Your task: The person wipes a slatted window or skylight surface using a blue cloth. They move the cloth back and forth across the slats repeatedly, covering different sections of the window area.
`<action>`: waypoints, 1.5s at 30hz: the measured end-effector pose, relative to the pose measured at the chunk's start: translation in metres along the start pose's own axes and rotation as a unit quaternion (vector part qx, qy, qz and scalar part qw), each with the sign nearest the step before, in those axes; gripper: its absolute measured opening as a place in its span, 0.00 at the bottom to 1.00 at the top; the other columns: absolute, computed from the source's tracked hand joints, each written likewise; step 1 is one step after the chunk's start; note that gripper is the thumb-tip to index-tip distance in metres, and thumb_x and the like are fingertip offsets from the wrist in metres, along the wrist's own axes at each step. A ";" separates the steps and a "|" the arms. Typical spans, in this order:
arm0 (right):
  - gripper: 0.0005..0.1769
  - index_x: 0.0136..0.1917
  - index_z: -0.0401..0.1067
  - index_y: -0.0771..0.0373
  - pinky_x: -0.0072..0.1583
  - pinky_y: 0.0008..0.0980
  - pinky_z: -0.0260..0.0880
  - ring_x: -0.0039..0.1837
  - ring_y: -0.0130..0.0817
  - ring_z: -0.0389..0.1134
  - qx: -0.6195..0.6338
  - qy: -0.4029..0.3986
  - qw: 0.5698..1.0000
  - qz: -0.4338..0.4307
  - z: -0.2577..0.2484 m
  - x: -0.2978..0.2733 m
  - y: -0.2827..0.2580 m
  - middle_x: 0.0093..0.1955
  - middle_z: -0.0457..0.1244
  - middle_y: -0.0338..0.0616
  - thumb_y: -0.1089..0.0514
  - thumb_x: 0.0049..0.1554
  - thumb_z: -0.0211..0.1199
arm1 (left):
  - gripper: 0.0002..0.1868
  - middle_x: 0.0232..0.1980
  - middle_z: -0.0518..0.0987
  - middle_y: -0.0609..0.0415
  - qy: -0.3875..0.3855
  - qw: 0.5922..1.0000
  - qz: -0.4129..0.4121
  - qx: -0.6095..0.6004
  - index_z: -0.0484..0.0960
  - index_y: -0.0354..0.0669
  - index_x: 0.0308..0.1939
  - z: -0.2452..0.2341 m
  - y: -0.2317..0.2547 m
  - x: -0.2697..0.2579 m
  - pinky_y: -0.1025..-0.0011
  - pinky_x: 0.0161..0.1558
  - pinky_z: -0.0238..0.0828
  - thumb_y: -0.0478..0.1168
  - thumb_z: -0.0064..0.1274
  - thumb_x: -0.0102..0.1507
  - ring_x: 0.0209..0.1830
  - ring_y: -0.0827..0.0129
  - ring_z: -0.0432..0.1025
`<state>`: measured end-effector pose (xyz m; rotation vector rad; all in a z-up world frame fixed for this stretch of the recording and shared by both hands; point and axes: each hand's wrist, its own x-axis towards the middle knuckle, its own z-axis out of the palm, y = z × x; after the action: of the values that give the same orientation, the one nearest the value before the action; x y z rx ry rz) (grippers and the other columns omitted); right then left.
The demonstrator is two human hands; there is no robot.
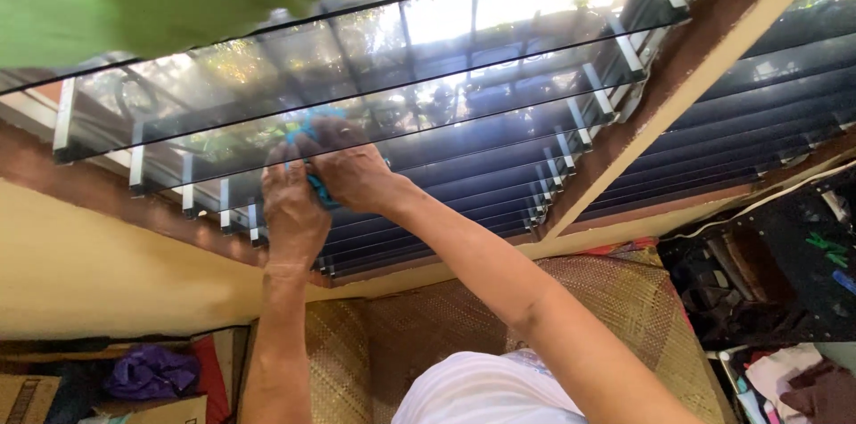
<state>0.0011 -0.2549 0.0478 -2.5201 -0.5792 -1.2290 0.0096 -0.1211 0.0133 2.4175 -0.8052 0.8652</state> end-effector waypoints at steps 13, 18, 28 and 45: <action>0.11 0.50 0.73 0.57 0.64 0.57 0.63 0.60 0.59 0.66 0.011 -0.026 1.000 0.006 -0.038 -0.059 0.093 0.49 0.65 0.55 0.50 0.58 0.60 | 0.34 0.67 0.68 0.27 -0.010 1.000 0.022 -0.010 0.69 0.33 0.69 0.057 0.088 0.016 0.41 0.63 0.62 0.27 0.46 0.56 0.63 0.28 0.66; 0.12 0.52 0.74 0.56 0.66 0.56 0.63 0.64 0.58 0.66 -0.003 -0.061 0.997 0.053 -0.062 -0.085 0.129 0.52 0.67 0.55 0.50 0.59 0.60 | 0.37 0.69 0.66 0.26 -0.014 0.999 0.034 -0.028 0.69 0.35 0.70 0.084 0.124 0.024 0.42 0.63 0.61 0.28 0.47 0.54 0.65 0.29 0.65; 0.10 0.44 0.77 0.53 0.53 0.56 0.72 0.49 0.56 0.74 -0.016 -0.119 0.979 0.162 -0.111 -0.123 0.187 0.39 0.71 0.48 0.49 0.60 0.58 | 0.34 0.66 0.69 0.28 -0.045 0.996 0.052 -0.061 0.69 0.38 0.69 0.122 0.202 0.047 0.43 0.63 0.61 0.29 0.48 0.56 0.63 0.31 0.66; 0.11 0.36 0.75 0.45 0.47 0.48 0.69 0.44 0.46 0.73 -0.157 -0.200 0.956 0.148 -0.160 -0.176 0.274 0.32 0.68 0.38 0.56 0.56 0.53 | 0.24 0.42 0.78 0.45 -0.105 0.986 0.063 -0.117 0.79 0.48 0.49 0.192 0.269 0.067 0.53 0.47 0.69 0.29 0.49 0.49 0.42 0.44 0.75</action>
<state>-0.0786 -0.6030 -0.0155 -3.0106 -0.0720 -0.7545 -0.0424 -0.4528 -0.0206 2.2919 -1.0833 0.5308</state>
